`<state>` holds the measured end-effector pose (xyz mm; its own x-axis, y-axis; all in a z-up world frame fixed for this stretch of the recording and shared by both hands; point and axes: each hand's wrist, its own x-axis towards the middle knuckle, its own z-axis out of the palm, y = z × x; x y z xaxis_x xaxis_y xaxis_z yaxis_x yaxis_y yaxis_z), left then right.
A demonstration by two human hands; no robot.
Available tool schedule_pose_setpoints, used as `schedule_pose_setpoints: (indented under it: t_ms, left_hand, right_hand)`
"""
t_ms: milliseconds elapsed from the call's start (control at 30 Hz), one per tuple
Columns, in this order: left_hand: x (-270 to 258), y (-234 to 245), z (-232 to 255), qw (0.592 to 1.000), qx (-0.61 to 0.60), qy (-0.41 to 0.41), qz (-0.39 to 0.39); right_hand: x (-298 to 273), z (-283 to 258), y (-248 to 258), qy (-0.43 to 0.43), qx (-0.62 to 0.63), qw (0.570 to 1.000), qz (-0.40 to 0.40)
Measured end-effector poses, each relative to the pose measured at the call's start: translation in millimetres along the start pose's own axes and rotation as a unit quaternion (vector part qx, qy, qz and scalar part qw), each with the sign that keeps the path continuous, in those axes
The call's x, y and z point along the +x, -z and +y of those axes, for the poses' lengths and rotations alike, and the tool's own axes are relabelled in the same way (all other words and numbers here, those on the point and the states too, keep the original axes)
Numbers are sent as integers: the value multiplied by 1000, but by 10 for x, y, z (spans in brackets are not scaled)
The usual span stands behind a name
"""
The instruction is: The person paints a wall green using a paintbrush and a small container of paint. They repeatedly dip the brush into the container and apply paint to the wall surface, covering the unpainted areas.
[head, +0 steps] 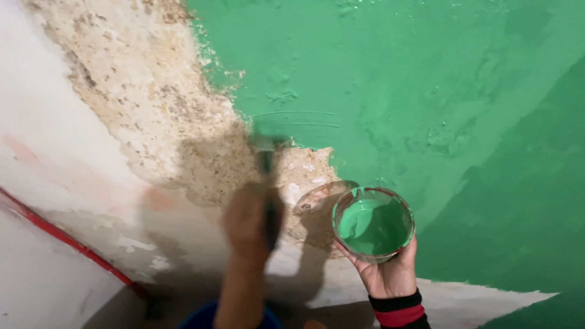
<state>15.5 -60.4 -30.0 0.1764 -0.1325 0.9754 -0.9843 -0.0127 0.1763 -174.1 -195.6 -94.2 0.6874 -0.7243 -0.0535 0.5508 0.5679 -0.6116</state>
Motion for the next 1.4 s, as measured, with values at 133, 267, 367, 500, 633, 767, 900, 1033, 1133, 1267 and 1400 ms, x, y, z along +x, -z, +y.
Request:
schedule_pose_setpoints:
  t_ms: [133, 267, 367, 500, 633, 767, 900, 1033, 1133, 1267, 1400]
  left_hand:
    - [29, -273, 256, 991, -120, 2, -52]
    - [131, -222, 362, 991, -125, -30, -22]
    - [172, -145, 306, 994, -62, -71, -49]
    - [138, -120, 164, 976, -39, -96, -193]
    - [-8, -28, 155, 935, -34, -90, -340]
    - [46, 99, 236, 945, -38, -103, -309]
    - [263, 70, 260, 961, -3, -124, -248]
    - [233, -62, 237, 971, 5, -148, -190]
    - [-2, -97, 217, 960, 0, -137, -244]
    - [-220, -2, 251, 932, -31, -68, -355]
    - [21, 158, 196, 949, 9, -83, -304]
  right_hand:
    - [-44, -56, -14, 10, -11, 1000, 4]
    - [-71, -142, -11, 24, -33, 999, 29]
    - [-82, -138, 37, 31, -27, 999, 14]
    - [-78, -120, 88, 23, -9, 1000, 13]
    - [-99, -106, 142, 27, -11, 999, 19]
    - [-113, -92, 152, 22, -14, 999, 21]
    - [-136, -98, 136, 19, -3, 1000, 15]
    - [-157, -150, 147, 29, -13, 999, 17]
    - [-170, -143, 177, 32, -15, 999, 11]
    - [-177, -98, 202, 14, -5, 999, 33]
    - [-148, -87, 159, 5, -11, 1000, 25]
